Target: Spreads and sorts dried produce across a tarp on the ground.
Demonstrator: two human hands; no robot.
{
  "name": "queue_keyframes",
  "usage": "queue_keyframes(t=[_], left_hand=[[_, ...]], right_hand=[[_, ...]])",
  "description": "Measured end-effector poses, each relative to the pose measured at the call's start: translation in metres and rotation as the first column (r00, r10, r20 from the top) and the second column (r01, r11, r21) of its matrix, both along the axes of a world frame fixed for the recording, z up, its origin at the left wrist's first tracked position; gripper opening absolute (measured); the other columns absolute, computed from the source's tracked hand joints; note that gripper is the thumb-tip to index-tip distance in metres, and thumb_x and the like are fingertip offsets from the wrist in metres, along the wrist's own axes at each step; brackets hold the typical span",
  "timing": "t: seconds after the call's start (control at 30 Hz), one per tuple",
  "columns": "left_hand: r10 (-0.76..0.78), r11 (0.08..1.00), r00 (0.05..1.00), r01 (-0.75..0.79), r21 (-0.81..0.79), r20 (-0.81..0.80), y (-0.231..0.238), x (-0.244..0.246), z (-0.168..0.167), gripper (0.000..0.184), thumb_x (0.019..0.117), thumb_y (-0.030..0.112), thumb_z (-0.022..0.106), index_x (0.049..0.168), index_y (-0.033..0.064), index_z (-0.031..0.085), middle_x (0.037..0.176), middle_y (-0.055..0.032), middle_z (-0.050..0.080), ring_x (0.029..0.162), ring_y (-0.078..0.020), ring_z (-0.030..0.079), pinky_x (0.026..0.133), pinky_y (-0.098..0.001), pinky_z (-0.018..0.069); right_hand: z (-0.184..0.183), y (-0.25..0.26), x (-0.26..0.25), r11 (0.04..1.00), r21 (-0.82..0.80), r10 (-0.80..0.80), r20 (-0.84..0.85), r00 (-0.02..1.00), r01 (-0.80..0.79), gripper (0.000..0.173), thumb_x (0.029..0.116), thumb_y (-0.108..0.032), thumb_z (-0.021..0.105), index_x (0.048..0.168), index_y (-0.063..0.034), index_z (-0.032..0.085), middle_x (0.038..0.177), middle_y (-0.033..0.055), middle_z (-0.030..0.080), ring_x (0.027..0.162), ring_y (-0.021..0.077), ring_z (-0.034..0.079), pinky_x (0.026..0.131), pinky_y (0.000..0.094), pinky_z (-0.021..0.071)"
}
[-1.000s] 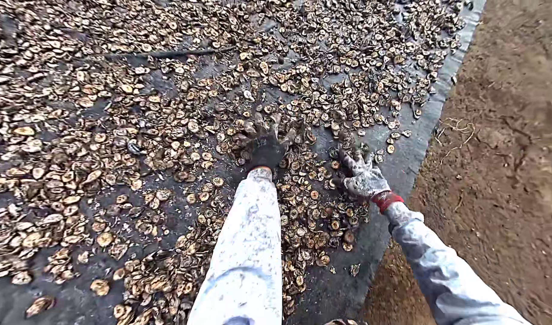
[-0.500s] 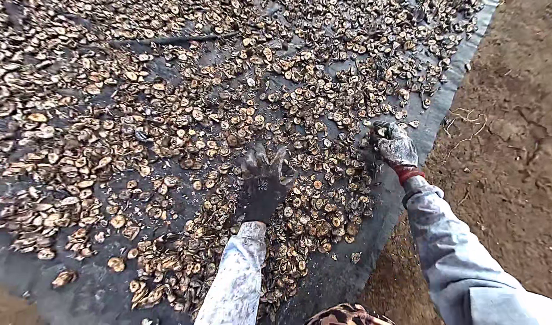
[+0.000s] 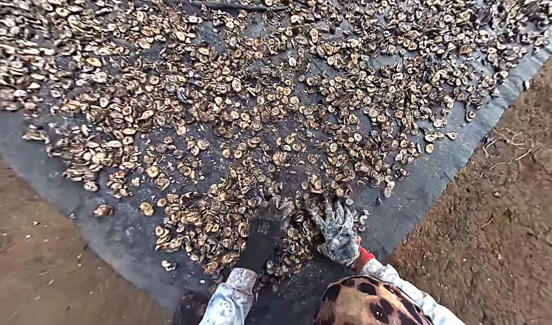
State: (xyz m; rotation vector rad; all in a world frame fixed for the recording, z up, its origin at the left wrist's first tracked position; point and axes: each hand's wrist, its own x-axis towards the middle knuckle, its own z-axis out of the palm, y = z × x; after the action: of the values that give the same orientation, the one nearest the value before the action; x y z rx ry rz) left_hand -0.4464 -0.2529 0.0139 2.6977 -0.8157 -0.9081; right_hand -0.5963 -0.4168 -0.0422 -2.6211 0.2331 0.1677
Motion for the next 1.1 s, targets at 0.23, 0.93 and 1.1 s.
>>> queue_keyframes(t=[0.23,0.93,1.1], left_hand=[[0.333,0.942,0.910,-0.335,-0.038,0.247,0.053,0.076,-0.003,0.071,0.0936,0.050,0.070,0.154,0.0196,0.047,0.161,-0.0228,0.037,0.148,-0.0490,0.033,0.116,-0.0737,0.0242],[0.585,0.769,0.723,-0.638,0.031,0.367,0.167,0.076,-0.010,0.078,0.0951,0.061,0.057,0.160,0.0238,0.036,0.167,-0.0224,0.024,0.154,-0.0493,0.015,0.118,-0.0727,0.0133],[0.618,0.747,0.750,-0.654,0.124,0.236,0.164,0.079,0.010,0.083,0.0949,0.057,0.064,0.163,0.0260,0.029,0.172,-0.0183,0.010,0.157,-0.0462,0.003,0.120,-0.0709,0.0136]], right_hand=[[0.042,-0.028,0.114,0.873,0.437,-0.120,-0.242,0.963,0.218,0.042,0.0988,-0.023,0.064,0.139,-0.0114,0.062,0.131,0.0195,0.067,0.121,0.0375,0.064,0.100,0.0637,0.0483],[0.055,0.090,0.254,0.933,0.342,0.200,-0.223,0.954,-0.115,0.046,0.1004,-0.043,0.060,0.138,-0.0171,0.063,0.138,0.0115,0.064,0.131,0.0290,0.058,0.109,0.0575,0.0434],[0.016,0.070,0.222,0.861,-0.078,0.498,-0.061,0.865,-0.502,0.084,0.0872,-0.037,0.072,0.161,-0.0367,0.033,0.170,0.0187,0.021,0.154,0.0498,0.020,0.112,0.0779,0.0230]])
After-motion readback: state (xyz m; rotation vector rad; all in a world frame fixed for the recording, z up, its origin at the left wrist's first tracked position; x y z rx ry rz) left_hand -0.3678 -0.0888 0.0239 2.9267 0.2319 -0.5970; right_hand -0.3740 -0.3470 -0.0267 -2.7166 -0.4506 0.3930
